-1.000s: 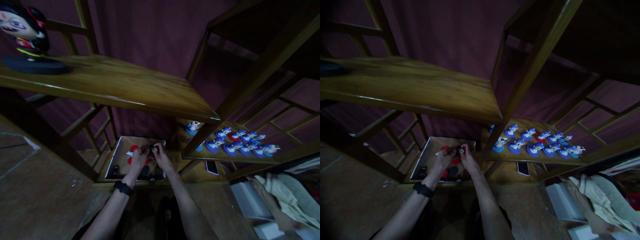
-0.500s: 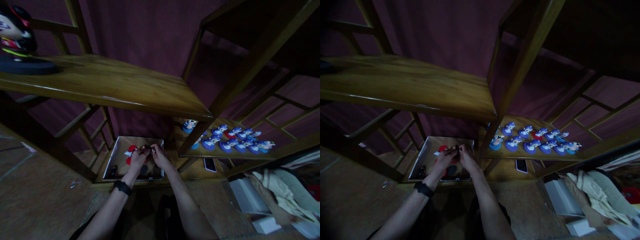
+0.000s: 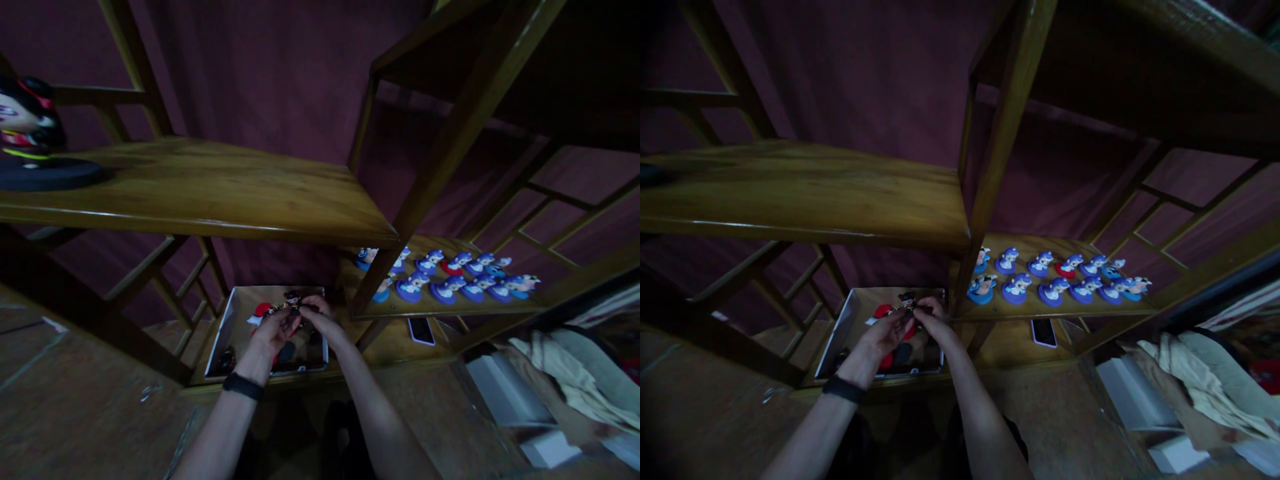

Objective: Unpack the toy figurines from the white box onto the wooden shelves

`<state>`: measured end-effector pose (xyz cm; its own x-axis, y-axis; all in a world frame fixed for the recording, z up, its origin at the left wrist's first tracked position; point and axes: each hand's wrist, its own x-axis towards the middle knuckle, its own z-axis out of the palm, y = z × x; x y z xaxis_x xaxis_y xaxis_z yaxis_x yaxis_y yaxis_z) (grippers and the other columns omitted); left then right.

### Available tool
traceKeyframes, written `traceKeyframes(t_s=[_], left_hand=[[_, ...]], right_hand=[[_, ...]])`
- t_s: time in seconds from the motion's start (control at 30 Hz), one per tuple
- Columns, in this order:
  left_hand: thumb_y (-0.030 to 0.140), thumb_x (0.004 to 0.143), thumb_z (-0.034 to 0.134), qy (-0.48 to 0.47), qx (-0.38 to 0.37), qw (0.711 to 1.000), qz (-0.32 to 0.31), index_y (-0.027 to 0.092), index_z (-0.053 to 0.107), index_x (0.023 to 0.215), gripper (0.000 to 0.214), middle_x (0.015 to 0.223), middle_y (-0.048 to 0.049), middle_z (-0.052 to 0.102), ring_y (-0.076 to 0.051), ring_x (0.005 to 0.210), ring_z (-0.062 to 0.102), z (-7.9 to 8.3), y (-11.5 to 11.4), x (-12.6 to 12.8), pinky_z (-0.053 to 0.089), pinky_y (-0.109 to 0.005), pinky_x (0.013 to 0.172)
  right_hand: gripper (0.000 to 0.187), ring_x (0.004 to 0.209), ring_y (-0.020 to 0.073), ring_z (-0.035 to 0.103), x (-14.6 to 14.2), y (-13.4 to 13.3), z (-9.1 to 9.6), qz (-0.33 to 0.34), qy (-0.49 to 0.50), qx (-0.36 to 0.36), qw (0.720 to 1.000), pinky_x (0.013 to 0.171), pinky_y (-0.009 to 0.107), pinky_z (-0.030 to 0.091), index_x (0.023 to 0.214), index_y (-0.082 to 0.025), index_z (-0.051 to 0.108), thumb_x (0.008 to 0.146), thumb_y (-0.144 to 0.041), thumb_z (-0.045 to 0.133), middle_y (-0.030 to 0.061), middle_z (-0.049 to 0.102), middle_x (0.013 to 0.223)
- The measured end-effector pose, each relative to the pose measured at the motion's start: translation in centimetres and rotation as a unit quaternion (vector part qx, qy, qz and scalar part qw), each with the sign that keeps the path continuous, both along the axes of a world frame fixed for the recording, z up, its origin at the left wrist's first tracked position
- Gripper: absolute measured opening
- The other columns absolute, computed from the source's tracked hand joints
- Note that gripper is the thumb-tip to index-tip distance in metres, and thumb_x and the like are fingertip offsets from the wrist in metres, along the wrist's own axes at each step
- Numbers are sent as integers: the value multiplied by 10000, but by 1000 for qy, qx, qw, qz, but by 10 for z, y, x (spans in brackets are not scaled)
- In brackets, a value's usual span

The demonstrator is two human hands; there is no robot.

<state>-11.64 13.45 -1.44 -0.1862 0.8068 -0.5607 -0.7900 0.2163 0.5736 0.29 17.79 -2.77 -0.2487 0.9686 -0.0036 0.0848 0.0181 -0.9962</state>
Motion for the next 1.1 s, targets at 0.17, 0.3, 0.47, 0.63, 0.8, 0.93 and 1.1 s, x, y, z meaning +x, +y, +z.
traceKeyframes(t_s=[0.17,0.3,0.47,0.63,0.8,0.93,1.1], left_hand=[[5,709,559,72,47,996,-6,136,605,768,151,694,-37,662,-143,602,646,-2,0,2,554,-282,623],[29,685,581,114,78,990,-21,140,608,740,127,691,-37,659,-155,621,645,0,-2,4,546,-313,676],[23,637,601,121,86,989,-8,143,581,731,154,722,-30,650,-156,656,634,4,-5,7,534,-324,692],[26,612,621,149,105,983,9,129,566,745,176,710,-24,623,-147,637,612,5,-7,9,532,-328,662],[38,618,628,157,103,982,24,136,549,730,169,689,-14,602,-144,630,607,-1,-9,14,542,-343,648],[47,636,631,150,101,983,10,137,556,732,152,712,-16,612,-134,627,615,3,-11,13,546,-314,639],[51,622,679,149,129,979,-45,114,605,769,176,777,-53,649,-159,698,642,12,-15,5,552,-309,681]], right_hand=[[186,625,140,552,-7,0,1,-11,25,-37,999,592,250,445,758,-187,608,651,-339,596,-13,590,680],[189,661,150,565,-4,0,8,-17,-4,-24,1000,609,250,436,719,-182,637,630,-348,617,-9,617,684],[201,678,163,576,0,0,13,-10,-16,-29,999,638,265,432,713,-182,655,615,-355,628,-3,642,681],[221,684,174,587,0,-3,14,-18,-8,-49,999,616,269,442,701,-179,667,588,-370,658,7,656,683],[214,702,182,600,0,-8,14,-51,0,-65,997,624,277,457,680,-177,665,566,-357,683,15,658,679],[224,719,182,605,0,-11,16,-44,20,-62,997,649,282,463,694,-180,673,570,-367,686,18,661,695],[221,679,167,598,-1,-10,16,-23,50,-65,996,656,283,468,663,-175,659,557,-367,692,8,646,650]])
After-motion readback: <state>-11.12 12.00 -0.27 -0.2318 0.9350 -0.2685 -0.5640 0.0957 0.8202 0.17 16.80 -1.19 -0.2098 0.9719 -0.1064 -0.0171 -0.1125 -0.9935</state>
